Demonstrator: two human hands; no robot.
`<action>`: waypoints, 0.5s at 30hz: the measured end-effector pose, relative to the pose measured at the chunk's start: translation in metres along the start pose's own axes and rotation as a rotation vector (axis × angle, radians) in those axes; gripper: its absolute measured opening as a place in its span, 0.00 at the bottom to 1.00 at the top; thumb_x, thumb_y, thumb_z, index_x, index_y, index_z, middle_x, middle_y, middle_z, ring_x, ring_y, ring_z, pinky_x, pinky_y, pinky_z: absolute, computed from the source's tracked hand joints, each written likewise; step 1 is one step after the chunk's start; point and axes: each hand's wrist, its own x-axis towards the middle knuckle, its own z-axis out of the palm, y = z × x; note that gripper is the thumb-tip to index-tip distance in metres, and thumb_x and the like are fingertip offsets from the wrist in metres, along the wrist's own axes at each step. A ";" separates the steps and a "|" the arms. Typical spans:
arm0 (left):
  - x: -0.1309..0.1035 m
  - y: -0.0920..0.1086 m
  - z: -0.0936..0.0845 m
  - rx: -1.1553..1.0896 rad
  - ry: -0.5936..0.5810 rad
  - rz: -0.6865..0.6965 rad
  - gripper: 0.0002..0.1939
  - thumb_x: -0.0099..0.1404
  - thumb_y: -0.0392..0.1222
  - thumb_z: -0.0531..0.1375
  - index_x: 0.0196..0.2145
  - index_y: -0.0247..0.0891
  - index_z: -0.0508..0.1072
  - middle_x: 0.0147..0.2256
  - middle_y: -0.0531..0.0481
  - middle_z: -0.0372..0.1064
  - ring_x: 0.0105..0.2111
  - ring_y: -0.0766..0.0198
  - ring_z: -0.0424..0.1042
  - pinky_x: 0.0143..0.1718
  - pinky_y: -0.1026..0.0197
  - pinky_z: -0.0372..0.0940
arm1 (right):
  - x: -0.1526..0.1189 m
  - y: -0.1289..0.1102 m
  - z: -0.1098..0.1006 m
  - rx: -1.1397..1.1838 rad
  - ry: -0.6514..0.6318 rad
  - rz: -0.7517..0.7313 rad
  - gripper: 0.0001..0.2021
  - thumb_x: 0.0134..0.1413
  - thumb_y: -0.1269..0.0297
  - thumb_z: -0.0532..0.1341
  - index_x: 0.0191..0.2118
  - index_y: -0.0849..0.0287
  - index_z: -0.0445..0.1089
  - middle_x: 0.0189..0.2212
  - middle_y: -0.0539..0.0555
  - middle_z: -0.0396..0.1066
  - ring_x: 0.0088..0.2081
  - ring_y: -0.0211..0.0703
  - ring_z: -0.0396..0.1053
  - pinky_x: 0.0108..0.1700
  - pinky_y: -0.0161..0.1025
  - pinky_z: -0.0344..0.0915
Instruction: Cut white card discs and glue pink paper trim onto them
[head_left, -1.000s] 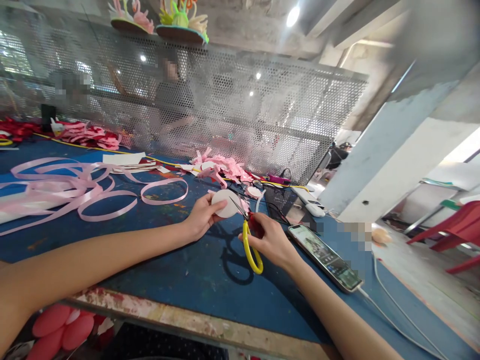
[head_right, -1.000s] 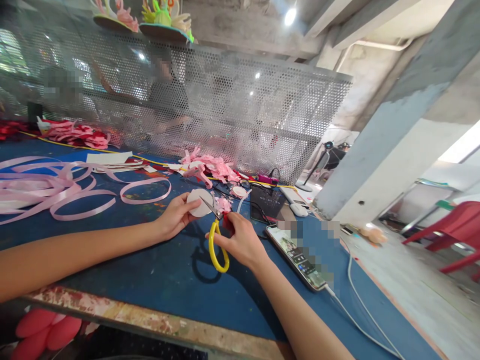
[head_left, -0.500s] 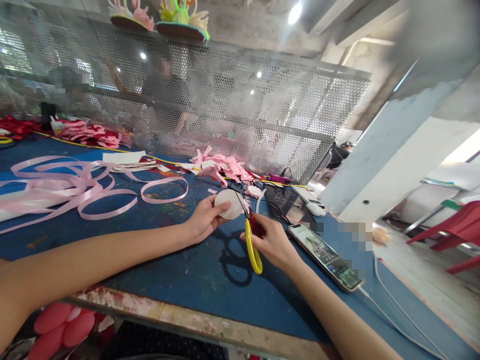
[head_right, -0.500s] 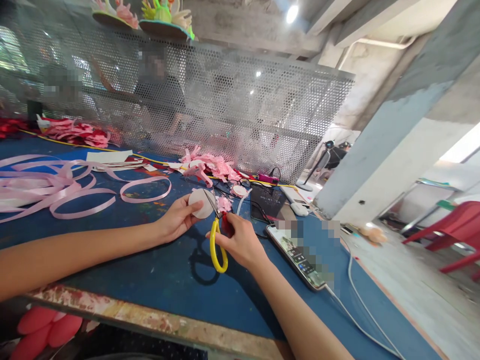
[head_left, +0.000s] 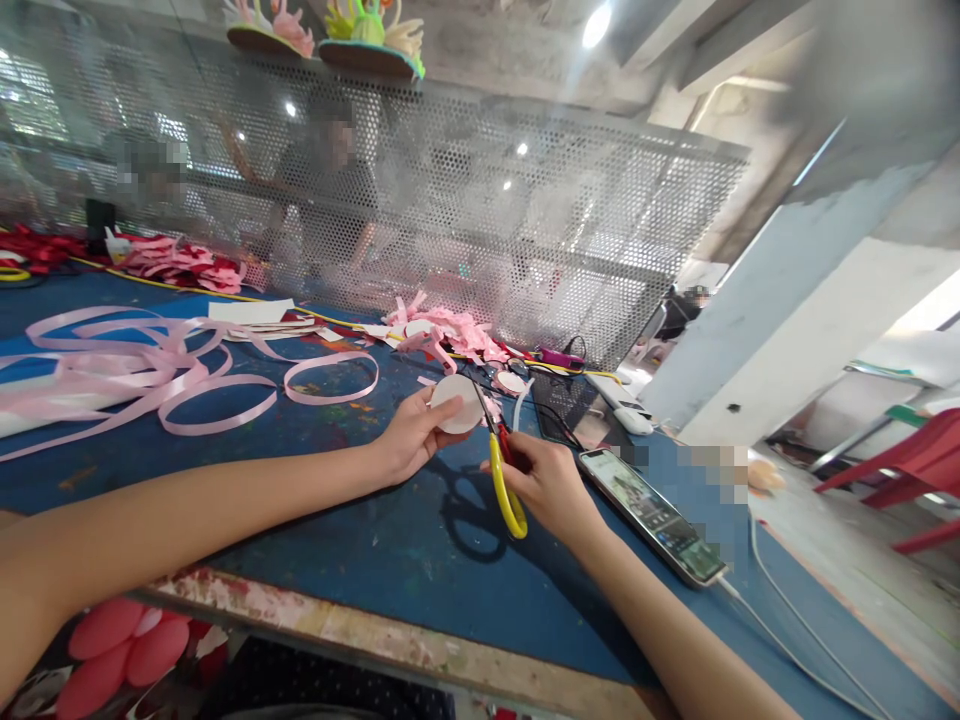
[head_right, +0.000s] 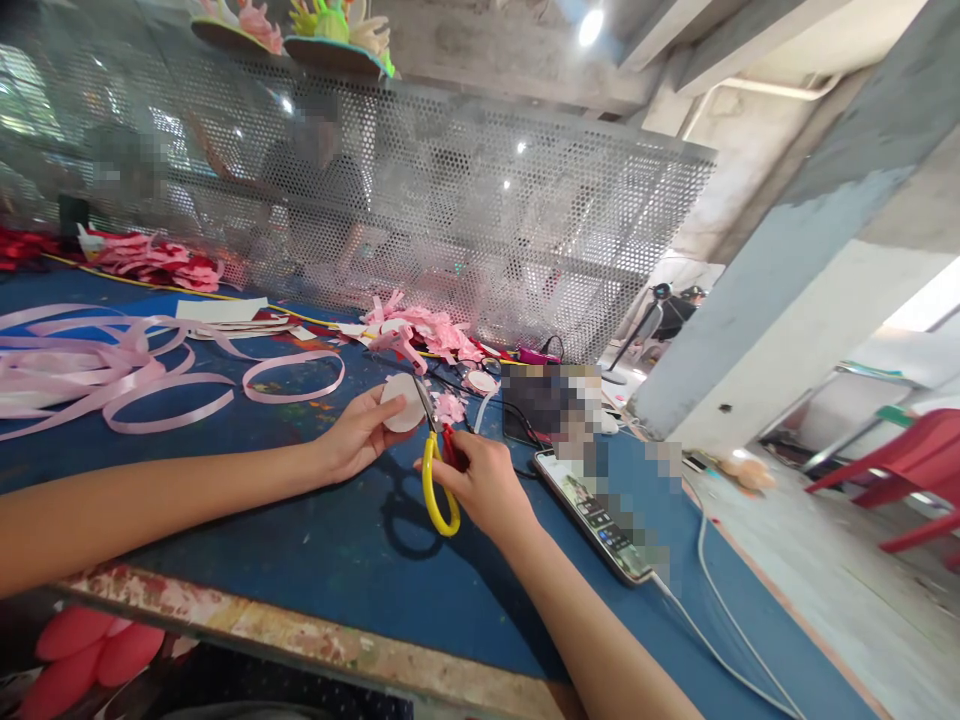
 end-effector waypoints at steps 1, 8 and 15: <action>-0.001 0.001 0.000 0.015 -0.006 -0.002 0.16 0.50 0.36 0.67 0.37 0.34 0.69 0.32 0.49 0.73 0.29 0.66 0.73 0.27 0.67 0.69 | 0.000 0.000 0.000 -0.003 -0.007 -0.003 0.21 0.49 0.48 0.55 0.17 0.57 0.50 0.15 0.45 0.48 0.21 0.33 0.46 0.23 0.33 0.46; -0.002 0.001 -0.001 0.175 -0.056 0.006 0.19 0.45 0.39 0.69 0.35 0.35 0.68 0.29 0.50 0.72 0.26 0.63 0.74 0.20 0.68 0.66 | -0.002 -0.001 0.002 -0.053 -0.019 0.024 0.21 0.49 0.48 0.55 0.18 0.57 0.51 0.14 0.45 0.50 0.20 0.33 0.47 0.23 0.33 0.46; -0.005 0.002 -0.003 0.370 -0.184 0.048 0.19 0.46 0.41 0.69 0.34 0.36 0.66 0.28 0.50 0.73 0.26 0.59 0.75 0.20 0.64 0.68 | -0.006 -0.005 0.000 -0.154 -0.008 0.029 0.19 0.46 0.49 0.56 0.19 0.55 0.49 0.16 0.46 0.54 0.19 0.34 0.49 0.22 0.34 0.46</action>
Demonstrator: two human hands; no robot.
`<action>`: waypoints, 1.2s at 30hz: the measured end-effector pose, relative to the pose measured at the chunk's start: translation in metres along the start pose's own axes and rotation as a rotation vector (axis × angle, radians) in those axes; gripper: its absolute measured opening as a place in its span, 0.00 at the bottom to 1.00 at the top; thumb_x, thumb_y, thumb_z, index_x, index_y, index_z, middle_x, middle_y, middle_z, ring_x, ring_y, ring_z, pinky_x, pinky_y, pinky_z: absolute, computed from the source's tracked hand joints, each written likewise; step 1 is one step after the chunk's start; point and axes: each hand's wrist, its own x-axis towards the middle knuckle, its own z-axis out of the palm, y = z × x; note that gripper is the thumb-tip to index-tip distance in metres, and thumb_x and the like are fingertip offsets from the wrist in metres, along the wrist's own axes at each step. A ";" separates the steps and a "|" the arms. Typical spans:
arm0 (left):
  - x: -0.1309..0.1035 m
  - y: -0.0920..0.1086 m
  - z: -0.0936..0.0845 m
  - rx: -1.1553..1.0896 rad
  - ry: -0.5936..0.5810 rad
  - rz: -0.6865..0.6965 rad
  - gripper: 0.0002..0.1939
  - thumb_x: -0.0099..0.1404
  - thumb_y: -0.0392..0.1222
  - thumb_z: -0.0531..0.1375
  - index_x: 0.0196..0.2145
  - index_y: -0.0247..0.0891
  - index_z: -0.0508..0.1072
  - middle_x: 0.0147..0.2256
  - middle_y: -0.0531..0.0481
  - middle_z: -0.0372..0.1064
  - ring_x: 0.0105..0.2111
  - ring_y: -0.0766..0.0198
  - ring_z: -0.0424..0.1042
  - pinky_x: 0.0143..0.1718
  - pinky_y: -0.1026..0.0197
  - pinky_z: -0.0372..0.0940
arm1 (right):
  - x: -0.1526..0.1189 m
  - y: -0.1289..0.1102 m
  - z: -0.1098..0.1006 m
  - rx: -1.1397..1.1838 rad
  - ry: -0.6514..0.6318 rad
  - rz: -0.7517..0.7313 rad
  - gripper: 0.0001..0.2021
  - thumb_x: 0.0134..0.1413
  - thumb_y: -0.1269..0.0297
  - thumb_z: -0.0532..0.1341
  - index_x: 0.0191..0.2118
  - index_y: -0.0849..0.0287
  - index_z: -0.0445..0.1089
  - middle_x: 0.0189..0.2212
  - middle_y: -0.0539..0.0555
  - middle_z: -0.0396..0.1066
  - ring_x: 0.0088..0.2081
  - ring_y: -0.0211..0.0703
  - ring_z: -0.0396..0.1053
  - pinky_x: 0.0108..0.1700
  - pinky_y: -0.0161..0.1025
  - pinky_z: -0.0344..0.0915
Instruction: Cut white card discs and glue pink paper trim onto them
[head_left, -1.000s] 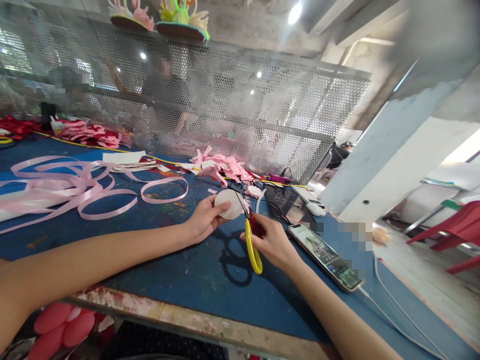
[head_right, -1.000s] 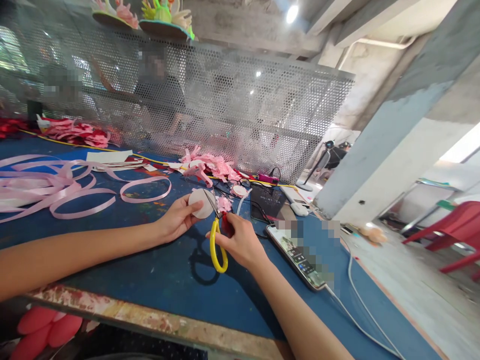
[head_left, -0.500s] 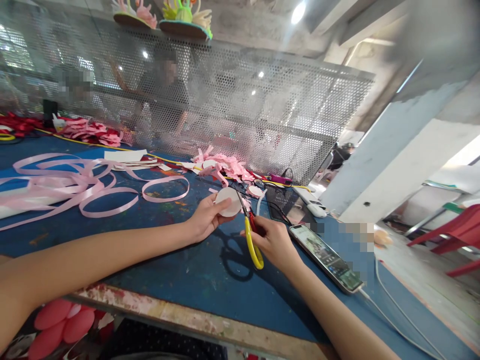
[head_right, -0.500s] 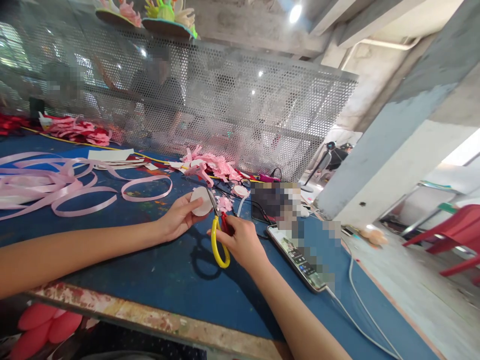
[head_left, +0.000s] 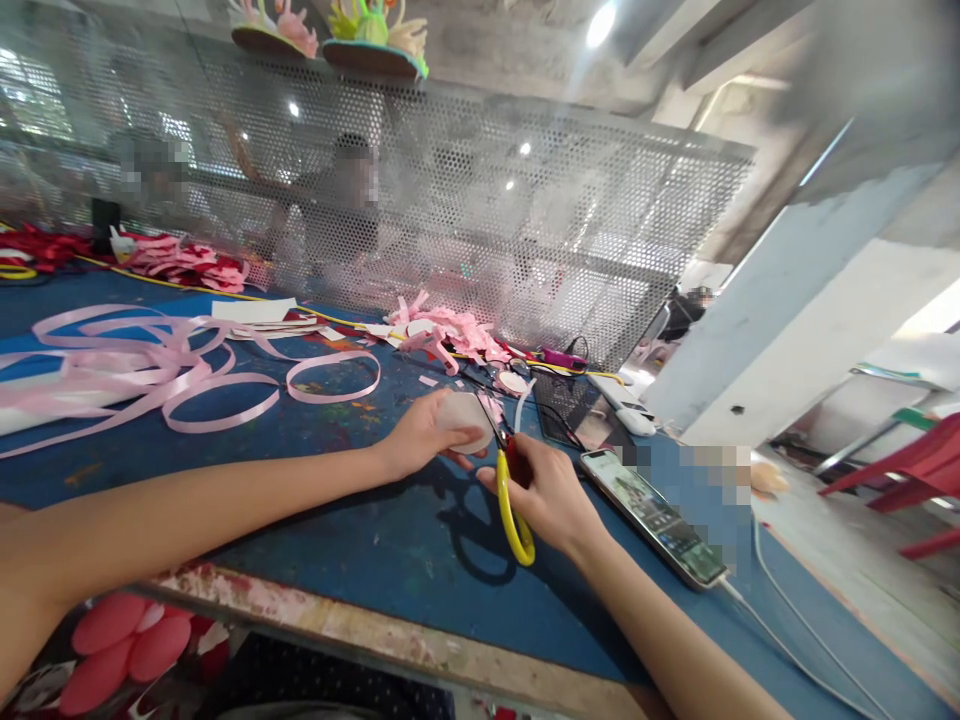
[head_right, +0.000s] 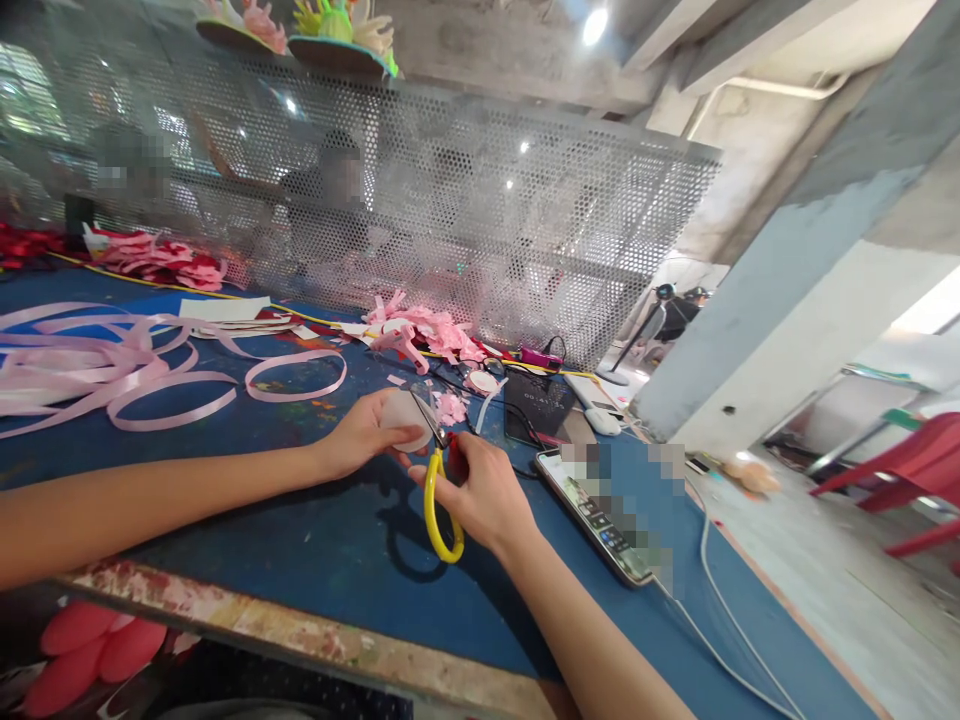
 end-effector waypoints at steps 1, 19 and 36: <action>0.000 0.001 0.000 0.014 0.000 0.002 0.19 0.46 0.41 0.69 0.33 0.36 0.66 0.28 0.50 0.72 0.26 0.59 0.75 0.20 0.64 0.68 | 0.000 0.000 0.000 -0.009 0.000 -0.001 0.20 0.46 0.48 0.56 0.19 0.55 0.49 0.16 0.46 0.54 0.19 0.34 0.49 0.22 0.34 0.46; 0.006 0.014 -0.012 0.080 -0.108 -0.029 0.17 0.46 0.39 0.69 0.31 0.35 0.66 0.26 0.48 0.73 0.23 0.60 0.75 0.20 0.65 0.67 | -0.002 0.005 0.000 -0.004 0.035 -0.041 0.23 0.50 0.45 0.54 0.18 0.56 0.49 0.15 0.46 0.52 0.19 0.34 0.48 0.22 0.34 0.47; 0.002 0.020 -0.016 0.421 -0.290 -0.028 0.16 0.51 0.43 0.66 0.34 0.35 0.65 0.28 0.52 0.70 0.25 0.63 0.73 0.25 0.61 0.69 | -0.004 0.002 -0.002 -0.242 0.015 0.014 0.24 0.47 0.38 0.54 0.22 0.56 0.52 0.19 0.48 0.57 0.21 0.36 0.52 0.25 0.34 0.45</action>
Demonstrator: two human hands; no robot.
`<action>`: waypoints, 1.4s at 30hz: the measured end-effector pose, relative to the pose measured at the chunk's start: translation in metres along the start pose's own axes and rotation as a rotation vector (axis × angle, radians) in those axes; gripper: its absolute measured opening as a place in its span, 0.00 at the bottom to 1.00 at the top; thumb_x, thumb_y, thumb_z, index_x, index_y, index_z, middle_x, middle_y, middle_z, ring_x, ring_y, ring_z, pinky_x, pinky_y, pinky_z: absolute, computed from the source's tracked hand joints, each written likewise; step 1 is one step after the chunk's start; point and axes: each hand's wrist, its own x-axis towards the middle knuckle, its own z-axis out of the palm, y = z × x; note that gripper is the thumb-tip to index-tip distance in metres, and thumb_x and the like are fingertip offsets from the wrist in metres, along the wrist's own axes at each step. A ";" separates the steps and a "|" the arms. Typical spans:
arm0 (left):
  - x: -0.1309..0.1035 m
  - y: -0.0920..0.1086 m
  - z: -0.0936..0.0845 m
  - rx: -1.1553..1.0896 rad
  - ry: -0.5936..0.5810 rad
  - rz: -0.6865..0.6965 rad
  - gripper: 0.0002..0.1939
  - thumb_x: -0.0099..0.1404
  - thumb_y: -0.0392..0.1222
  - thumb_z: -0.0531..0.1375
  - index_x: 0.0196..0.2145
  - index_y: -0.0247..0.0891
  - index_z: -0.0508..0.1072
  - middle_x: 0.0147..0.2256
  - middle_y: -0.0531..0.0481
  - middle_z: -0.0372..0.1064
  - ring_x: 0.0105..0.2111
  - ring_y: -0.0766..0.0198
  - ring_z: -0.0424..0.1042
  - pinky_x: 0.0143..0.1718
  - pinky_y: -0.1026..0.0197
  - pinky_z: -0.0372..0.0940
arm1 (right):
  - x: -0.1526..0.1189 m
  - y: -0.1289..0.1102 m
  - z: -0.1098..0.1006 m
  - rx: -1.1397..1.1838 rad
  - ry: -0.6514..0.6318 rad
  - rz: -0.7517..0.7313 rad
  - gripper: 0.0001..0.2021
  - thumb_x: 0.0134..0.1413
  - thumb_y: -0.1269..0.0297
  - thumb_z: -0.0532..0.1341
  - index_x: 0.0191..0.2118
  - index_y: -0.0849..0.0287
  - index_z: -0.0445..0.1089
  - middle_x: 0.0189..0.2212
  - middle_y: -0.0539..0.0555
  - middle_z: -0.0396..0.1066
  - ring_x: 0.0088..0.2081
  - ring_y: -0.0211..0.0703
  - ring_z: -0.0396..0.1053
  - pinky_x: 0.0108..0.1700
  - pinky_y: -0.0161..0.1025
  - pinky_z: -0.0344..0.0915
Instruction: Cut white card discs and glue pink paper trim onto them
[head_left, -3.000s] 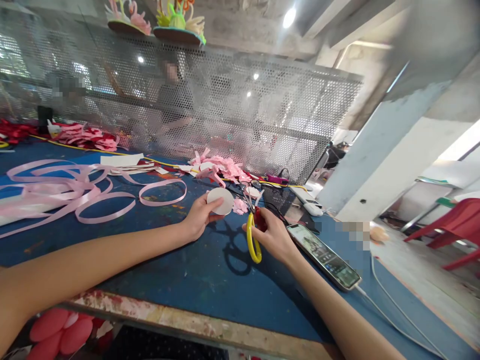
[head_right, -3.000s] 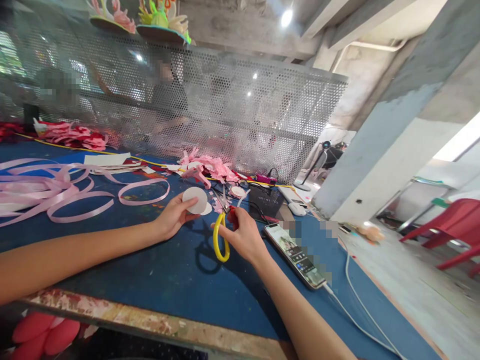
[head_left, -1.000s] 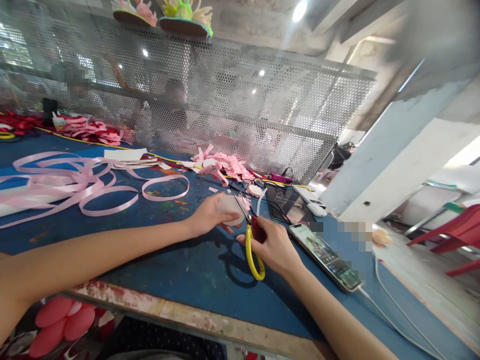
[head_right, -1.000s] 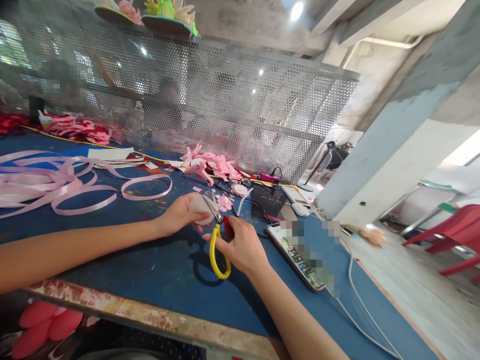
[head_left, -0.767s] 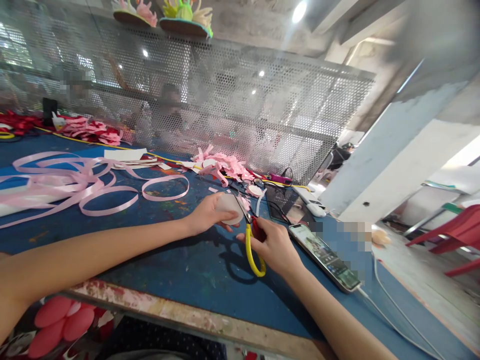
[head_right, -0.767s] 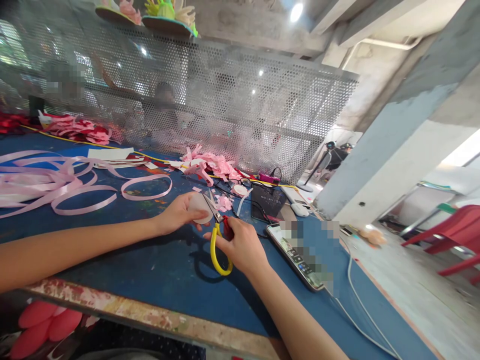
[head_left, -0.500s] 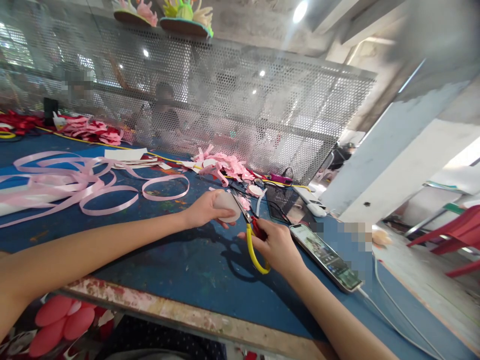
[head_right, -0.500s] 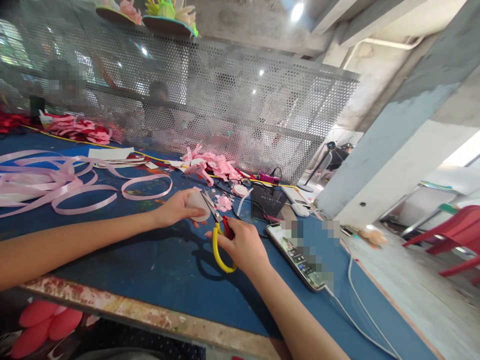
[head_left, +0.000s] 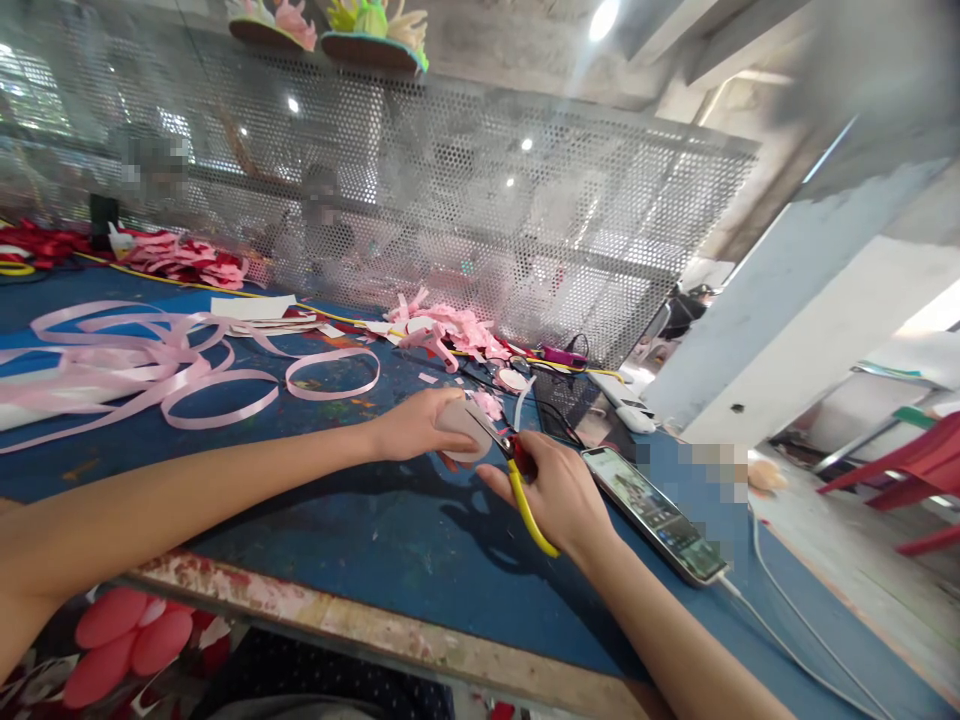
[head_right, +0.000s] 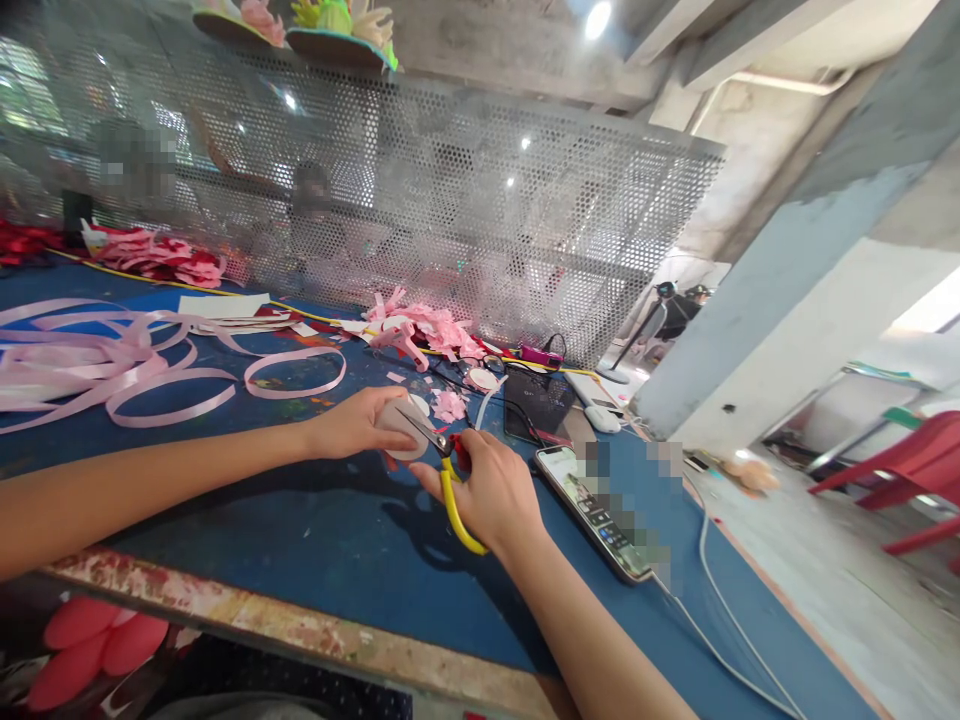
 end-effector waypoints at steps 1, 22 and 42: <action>0.000 0.001 -0.001 0.017 -0.004 0.005 0.16 0.52 0.43 0.66 0.35 0.35 0.65 0.28 0.52 0.69 0.25 0.63 0.73 0.26 0.62 0.69 | 0.000 0.001 0.001 -0.016 -0.008 0.017 0.24 0.47 0.39 0.54 0.22 0.56 0.52 0.19 0.48 0.57 0.21 0.36 0.52 0.25 0.34 0.45; -0.001 0.008 0.001 -0.008 -0.025 -0.012 0.14 0.53 0.39 0.65 0.35 0.34 0.65 0.28 0.52 0.70 0.24 0.65 0.72 0.23 0.63 0.69 | 0.000 0.001 0.002 0.040 0.022 0.019 0.24 0.52 0.42 0.50 0.18 0.56 0.47 0.14 0.47 0.52 0.18 0.34 0.44 0.24 0.35 0.43; 0.001 0.000 0.016 -0.340 0.219 -0.056 0.21 0.48 0.44 0.68 0.36 0.35 0.65 0.29 0.52 0.70 0.26 0.65 0.72 0.24 0.64 0.68 | 0.005 0.003 0.002 0.226 -0.146 0.040 0.23 0.51 0.41 0.49 0.20 0.57 0.51 0.15 0.45 0.51 0.20 0.34 0.47 0.22 0.33 0.45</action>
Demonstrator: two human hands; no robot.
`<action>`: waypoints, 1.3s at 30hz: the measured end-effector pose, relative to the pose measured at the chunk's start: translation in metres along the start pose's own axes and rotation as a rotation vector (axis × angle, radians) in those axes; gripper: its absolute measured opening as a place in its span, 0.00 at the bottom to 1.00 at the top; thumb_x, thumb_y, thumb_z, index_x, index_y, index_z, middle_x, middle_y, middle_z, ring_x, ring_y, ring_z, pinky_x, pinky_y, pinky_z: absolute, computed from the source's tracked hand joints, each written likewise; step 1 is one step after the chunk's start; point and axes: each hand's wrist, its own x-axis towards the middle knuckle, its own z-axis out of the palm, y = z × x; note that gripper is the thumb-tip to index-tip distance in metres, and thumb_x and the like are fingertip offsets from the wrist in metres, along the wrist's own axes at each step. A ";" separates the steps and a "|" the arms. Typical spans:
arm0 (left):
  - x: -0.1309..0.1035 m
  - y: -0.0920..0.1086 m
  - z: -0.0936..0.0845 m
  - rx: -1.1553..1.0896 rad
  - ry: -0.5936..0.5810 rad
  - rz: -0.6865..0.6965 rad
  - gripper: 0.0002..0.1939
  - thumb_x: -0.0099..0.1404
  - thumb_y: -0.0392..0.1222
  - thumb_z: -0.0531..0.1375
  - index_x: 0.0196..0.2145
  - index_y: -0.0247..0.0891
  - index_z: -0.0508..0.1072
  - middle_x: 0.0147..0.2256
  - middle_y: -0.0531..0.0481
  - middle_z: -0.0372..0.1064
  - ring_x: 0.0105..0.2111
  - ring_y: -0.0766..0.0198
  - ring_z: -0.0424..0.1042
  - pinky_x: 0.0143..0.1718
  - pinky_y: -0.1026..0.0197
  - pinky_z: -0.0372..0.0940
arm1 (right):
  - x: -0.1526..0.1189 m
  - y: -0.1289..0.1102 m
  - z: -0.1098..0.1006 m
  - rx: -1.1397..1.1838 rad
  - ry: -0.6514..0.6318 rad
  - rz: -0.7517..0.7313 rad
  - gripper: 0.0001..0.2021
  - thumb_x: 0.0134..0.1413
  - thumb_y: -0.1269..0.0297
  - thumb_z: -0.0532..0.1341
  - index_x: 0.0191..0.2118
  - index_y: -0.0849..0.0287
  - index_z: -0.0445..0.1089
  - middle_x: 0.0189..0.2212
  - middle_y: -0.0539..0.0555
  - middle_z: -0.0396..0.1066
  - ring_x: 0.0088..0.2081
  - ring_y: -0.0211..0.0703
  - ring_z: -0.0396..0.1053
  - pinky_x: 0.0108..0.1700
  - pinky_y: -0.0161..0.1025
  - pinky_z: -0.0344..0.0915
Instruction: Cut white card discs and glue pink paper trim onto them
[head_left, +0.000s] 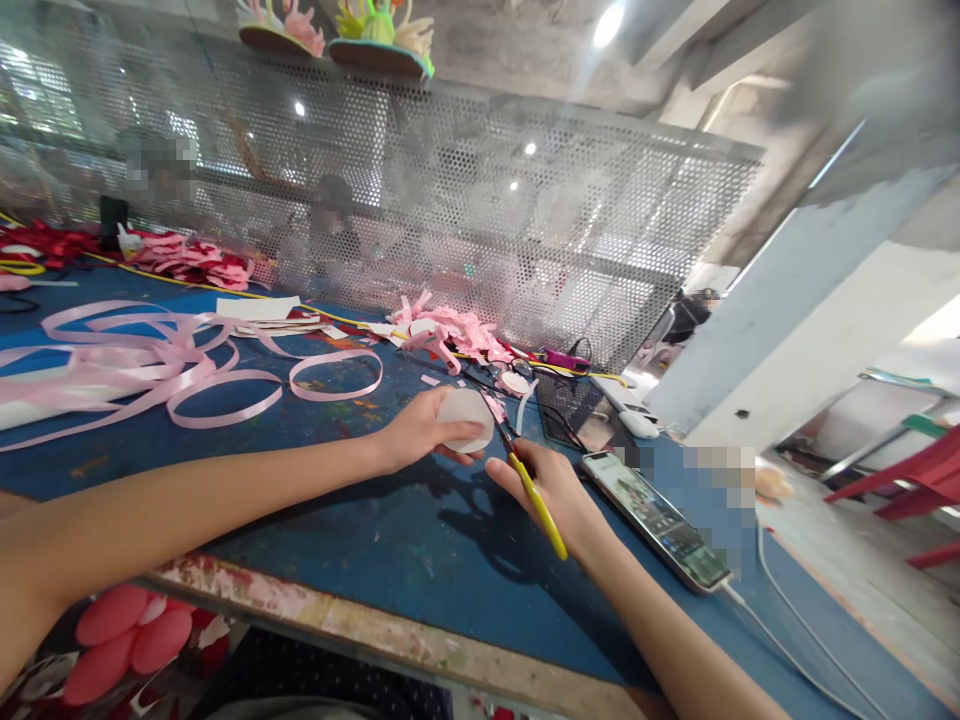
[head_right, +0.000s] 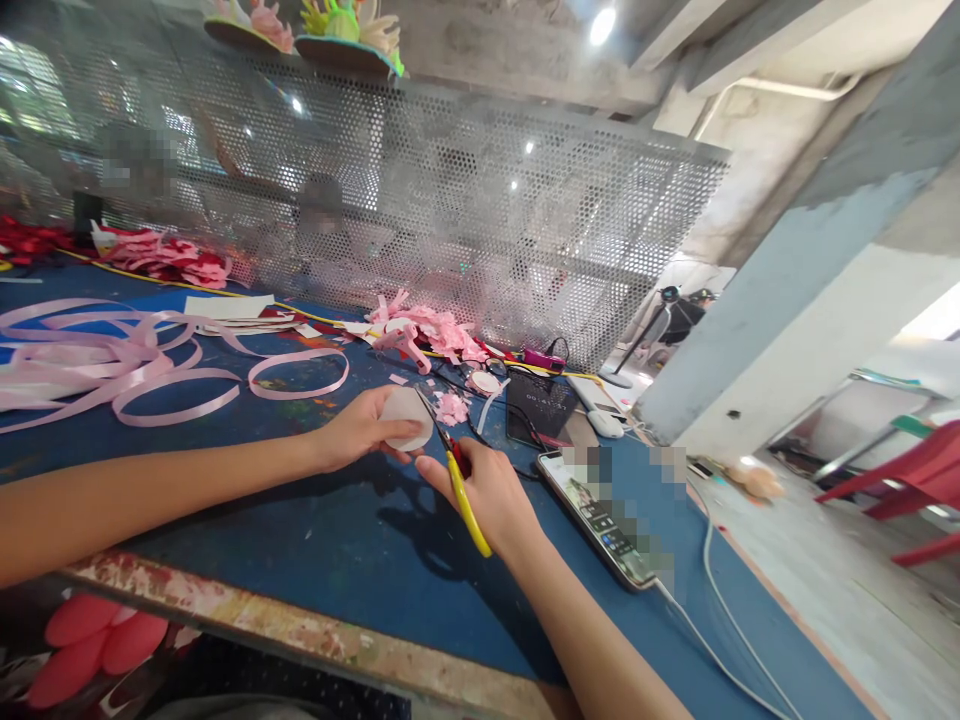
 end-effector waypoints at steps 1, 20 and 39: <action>0.000 0.001 0.000 0.017 -0.006 -0.001 0.21 0.49 0.44 0.68 0.36 0.35 0.65 0.29 0.52 0.70 0.26 0.64 0.72 0.24 0.63 0.68 | 0.000 0.000 0.000 -0.019 0.006 0.003 0.23 0.51 0.41 0.50 0.20 0.57 0.52 0.15 0.45 0.51 0.20 0.34 0.47 0.22 0.33 0.45; 0.000 0.003 -0.006 0.097 -0.064 0.012 0.18 0.51 0.44 0.66 0.35 0.34 0.65 0.27 0.52 0.71 0.25 0.64 0.73 0.24 0.64 0.68 | -0.002 -0.004 -0.001 -0.092 0.103 0.043 0.28 0.52 0.40 0.48 0.14 0.57 0.50 0.12 0.46 0.48 0.19 0.34 0.41 0.22 0.35 0.42; -0.001 0.006 -0.007 0.228 -0.200 0.008 0.16 0.51 0.41 0.65 0.35 0.33 0.66 0.27 0.51 0.70 0.23 0.65 0.72 0.25 0.62 0.69 | -0.003 -0.005 0.001 -0.107 0.098 -0.006 0.25 0.51 0.41 0.52 0.16 0.58 0.54 0.13 0.47 0.54 0.18 0.33 0.45 0.22 0.34 0.44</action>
